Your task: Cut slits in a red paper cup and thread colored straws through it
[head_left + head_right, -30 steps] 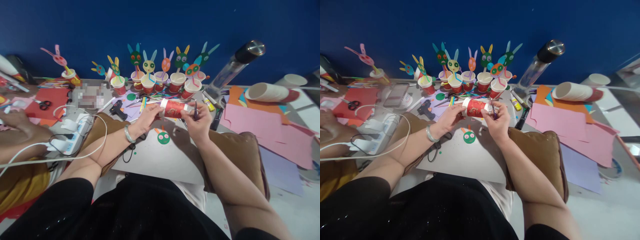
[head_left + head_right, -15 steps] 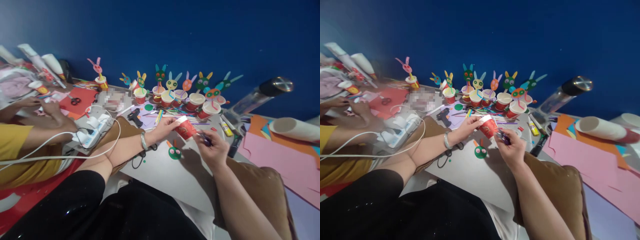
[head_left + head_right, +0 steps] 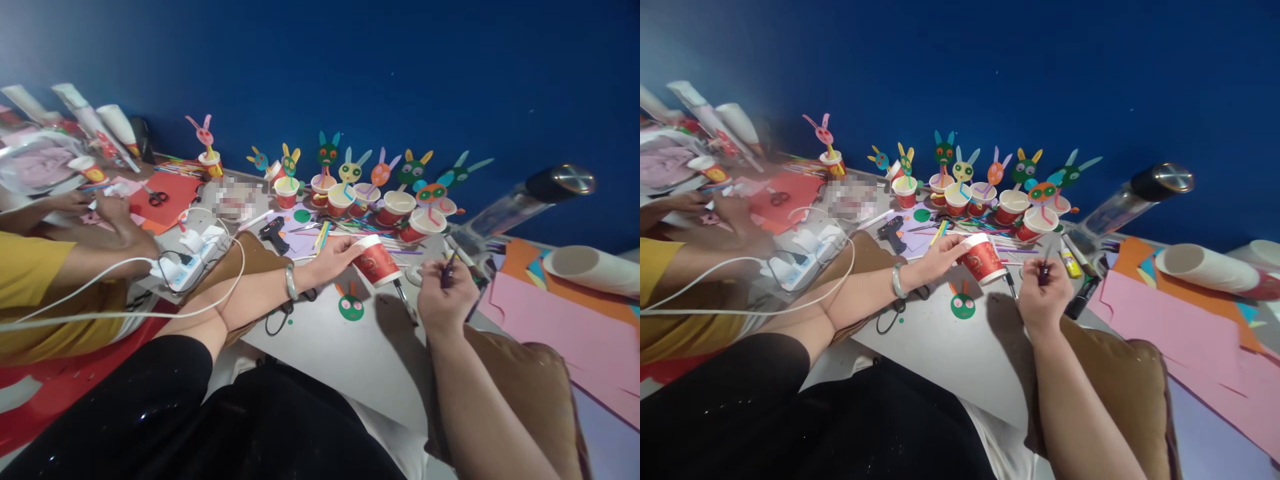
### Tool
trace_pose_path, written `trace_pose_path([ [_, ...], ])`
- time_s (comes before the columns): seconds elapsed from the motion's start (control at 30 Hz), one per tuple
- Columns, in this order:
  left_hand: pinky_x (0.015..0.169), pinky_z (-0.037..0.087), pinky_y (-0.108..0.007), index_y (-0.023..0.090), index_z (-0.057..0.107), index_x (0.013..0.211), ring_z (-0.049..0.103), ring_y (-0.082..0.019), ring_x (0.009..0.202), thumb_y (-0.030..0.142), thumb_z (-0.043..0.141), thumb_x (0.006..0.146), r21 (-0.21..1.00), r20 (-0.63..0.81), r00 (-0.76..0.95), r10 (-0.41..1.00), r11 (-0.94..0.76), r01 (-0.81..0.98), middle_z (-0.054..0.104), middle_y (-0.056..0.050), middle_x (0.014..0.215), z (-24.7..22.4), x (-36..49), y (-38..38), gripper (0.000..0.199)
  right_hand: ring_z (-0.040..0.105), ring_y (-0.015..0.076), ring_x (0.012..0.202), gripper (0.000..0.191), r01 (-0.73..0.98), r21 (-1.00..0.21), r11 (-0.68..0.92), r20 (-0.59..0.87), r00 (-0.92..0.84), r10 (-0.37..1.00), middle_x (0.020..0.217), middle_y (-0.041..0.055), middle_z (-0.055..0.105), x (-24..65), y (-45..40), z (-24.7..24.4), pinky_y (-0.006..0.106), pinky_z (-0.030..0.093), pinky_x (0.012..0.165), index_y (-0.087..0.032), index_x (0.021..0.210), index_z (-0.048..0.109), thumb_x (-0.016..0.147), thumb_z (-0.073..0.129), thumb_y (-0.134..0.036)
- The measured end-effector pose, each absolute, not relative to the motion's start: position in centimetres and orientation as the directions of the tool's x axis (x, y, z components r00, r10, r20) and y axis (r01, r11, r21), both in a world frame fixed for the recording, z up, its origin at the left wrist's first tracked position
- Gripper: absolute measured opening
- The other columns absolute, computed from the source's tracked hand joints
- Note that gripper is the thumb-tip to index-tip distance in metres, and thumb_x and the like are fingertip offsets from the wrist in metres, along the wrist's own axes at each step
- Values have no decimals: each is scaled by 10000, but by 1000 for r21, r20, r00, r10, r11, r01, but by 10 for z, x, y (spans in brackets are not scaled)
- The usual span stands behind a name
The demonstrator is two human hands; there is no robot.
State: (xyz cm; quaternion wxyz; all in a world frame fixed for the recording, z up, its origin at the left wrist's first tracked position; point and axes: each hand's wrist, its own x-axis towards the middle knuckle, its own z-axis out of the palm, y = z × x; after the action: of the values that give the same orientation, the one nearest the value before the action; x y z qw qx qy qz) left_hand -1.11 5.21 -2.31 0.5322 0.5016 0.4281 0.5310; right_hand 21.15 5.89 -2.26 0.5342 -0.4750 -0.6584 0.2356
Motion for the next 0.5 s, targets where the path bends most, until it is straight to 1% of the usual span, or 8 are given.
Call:
trace_pose_path([
  [0.03,658,357,-290,170,566,737,448,-97,667,405,673,931,989,79,69,994,-70,-127,519,33,697,-23,-11,52,323,476,183,533,297,471,-768,434,524,72,849,608,-3,511,213,59,-22,350,365,526,-275,748,575,822,750,-503],
  [0.07,659,359,-292,171,569,739,450,-100,669,408,669,934,990,82,70,994,-73,-119,519,32,696,-24,-11,53,322,499,194,562,304,490,-768,413,533,132,836,630,14,543,214,60,-21,361,374,546,-272,732,593,765,801,-491],
  [0.1,658,359,-294,173,566,736,452,-102,669,415,672,931,990,83,72,994,-75,-116,518,31,694,-24,-11,53,328,481,188,543,312,443,-803,398,513,174,841,609,12,526,215,61,-20,361,360,531,-275,710,594,754,806,-499],
  [0.13,655,359,-295,176,560,730,452,-104,668,427,681,924,990,84,70,994,-75,-119,517,31,690,-24,-11,53,339,430,169,498,323,318,-877,360,430,185,884,564,-5,476,215,62,-18,351,327,497,-282,691,582,776,780,-523],
  [0.2,657,361,-295,180,554,721,449,-105,669,462,702,903,988,91,68,993,-82,-133,519,31,686,-24,-11,53,367,275,118,406,348,-38,-986,164,157,133,978,481,-58,331,216,66,-15,312,231,423,-286,665,543,825,714,-544],
  [0.27,665,363,-297,181,561,715,440,-102,667,513,724,873,984,116,72,991,-105,-147,520,32,680,-24,-11,52,402,172,80,365,314,-267,-961,-71,-71,-8,997,443,-105,249,216,72,-15,268,167,379,-273,681,542,792,732,-496],
  [0.33,674,368,-299,176,587,724,437,-100,666,567,744,833,978,146,86,986,-131,-161,529,31,685,-23,-11,51,435,161,62,349,249,-340,-921,-192,-176,-78,981,423,-130,257,216,76,-16,234,157,357,-257,738,577,728,777,-404],
  [0.5,692,393,-301,169,623,763,486,-107,694,649,770,765,974,148,97,984,-128,-188,587,11,740,-24,-9,49,503,184,49,338,251,-376,-893,-247,-233,-83,969,407,-140,306,212,78,-21,214,173,335,-234,763,602,673,805,-349],
])
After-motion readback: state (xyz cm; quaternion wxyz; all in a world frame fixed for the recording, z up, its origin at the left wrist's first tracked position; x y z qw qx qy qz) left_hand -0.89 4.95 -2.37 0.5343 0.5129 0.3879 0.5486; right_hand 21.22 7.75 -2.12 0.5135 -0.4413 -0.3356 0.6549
